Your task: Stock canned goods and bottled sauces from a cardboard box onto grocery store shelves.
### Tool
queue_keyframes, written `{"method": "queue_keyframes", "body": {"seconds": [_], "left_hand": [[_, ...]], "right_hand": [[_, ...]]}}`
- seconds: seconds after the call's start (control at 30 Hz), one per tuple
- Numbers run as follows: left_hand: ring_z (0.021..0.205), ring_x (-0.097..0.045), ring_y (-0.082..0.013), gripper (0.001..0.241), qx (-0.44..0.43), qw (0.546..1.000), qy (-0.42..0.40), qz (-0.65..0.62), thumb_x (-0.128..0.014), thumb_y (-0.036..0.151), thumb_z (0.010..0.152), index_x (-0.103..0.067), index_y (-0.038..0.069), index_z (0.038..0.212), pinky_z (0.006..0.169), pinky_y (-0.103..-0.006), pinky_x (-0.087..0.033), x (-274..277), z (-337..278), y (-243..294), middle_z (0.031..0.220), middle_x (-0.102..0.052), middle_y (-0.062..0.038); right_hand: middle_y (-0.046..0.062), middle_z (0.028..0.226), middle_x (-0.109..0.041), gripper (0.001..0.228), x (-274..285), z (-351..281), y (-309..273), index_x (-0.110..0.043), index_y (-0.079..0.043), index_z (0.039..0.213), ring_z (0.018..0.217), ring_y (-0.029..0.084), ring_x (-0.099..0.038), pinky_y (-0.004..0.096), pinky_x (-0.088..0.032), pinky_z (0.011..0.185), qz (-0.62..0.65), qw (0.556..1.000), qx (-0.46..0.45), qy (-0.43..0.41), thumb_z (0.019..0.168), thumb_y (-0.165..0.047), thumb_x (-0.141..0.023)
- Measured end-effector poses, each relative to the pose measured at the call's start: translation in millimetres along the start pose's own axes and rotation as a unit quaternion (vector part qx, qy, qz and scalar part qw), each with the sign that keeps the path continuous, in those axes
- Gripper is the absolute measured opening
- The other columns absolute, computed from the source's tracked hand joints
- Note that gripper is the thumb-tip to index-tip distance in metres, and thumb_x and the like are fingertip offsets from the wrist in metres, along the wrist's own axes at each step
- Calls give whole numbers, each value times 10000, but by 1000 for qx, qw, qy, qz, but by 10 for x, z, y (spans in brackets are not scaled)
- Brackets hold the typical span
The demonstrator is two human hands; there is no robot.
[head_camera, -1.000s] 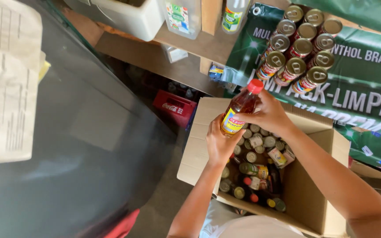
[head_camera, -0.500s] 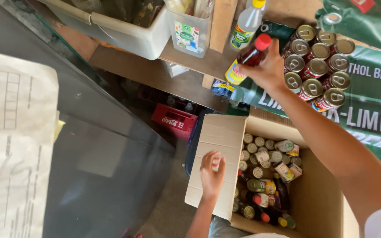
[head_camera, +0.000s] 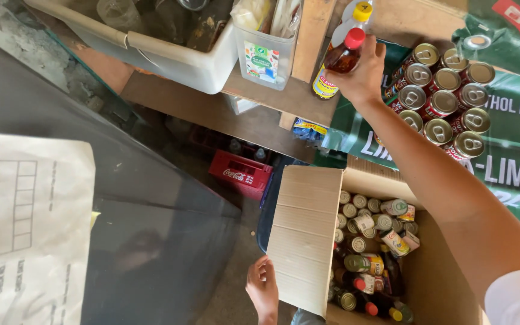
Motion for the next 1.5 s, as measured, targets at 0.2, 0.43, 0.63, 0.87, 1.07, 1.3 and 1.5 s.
{"method": "queue_keyframes", "body": {"seconds": [0.2, 0.43, 0.63, 0.87, 1.07, 1.3, 1.5], "left_hand": [[759, -777, -165, 180, -38, 999, -1, -2, -691, 156, 926, -760, 49, 1054, 604, -276, -607, -87, 12, 55, 948, -783, -79], [774, -740, -152, 206, -32, 998, -47, -23, -707, 160, 916, -748, 57, 1090, 601, -288, -607, -242, -116, 298, 945, -776, -78], [749, -724, -128, 204, -55, 996, -69, 26, -708, 163, 914, -732, 64, 1091, 605, -267, -602, -244, -218, 373, 984, -769, -51], [772, -700, -143, 214, -76, 990, -120, -8, -694, 147, 933, -710, 55, 1125, 586, -283, -594, -332, -397, 396, 999, -742, -69], [766, -692, -167, 224, -89, 982, -163, 9, -701, 134, 930, -707, 45, 1136, 615, -294, -568, -515, -671, 532, 1000, -740, -90], [806, -714, -166, 196, -176, 965, -192, 40, -702, 112, 947, -705, 37, 1128, 697, -294, -595, -639, -1097, 620, 1024, -746, -91], [842, -731, -196, 195, -185, 952, -243, 23, -698, 104, 962, -699, 29, 1141, 732, -317, -599, -870, -1460, 506, 1018, -746, -109]], "right_hand": [[156, 1208, -651, 768, -16, 12, -17, -509, -52, 1328, 1132, 392, -524, 487, -515, 993, 0, 1000, 21, -13, 717, -198, -951], [190, 1192, -527, 871, 38, -182, 105, -453, -35, 1350, 1095, 335, -540, 436, -572, 931, 27, 999, -2, -18, 714, -233, -1014], [185, 1257, -531, 736, 597, -926, -102, -439, -18, 1397, 1025, 242, -670, 301, -617, 704, 90, 992, -47, -71, 888, -215, -933], [188, 1133, -636, 503, 1347, -2478, 11, -514, -10, 1312, 876, 218, -747, 306, -624, 656, 103, 961, -122, -225, 915, -183, -770], [116, 1035, -705, 359, 2148, -3905, 264, -628, -44, 1215, 835, 195, -746, 331, -633, 694, 65, 921, -229, -308, 897, -179, -730], [106, 928, -733, 261, 2960, -5280, 279, -694, -76, 1119, 765, 214, -730, 350, -598, 722, 27, 874, -384, -296, 878, -172, -727], [95, 910, -736, 201, 3336, -5839, 258, -710, -86, 1075, 743, 212, -735, 354, -593, 696, 4, 873, -401, -279, 890, -164, -704]]}}
Point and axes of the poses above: each hand's wrist, its own z-axis towards the middle knuckle, its own x-axis out of the back of the hand, y = z × x, the point moved 2 cm from there along z, towards the middle knuckle
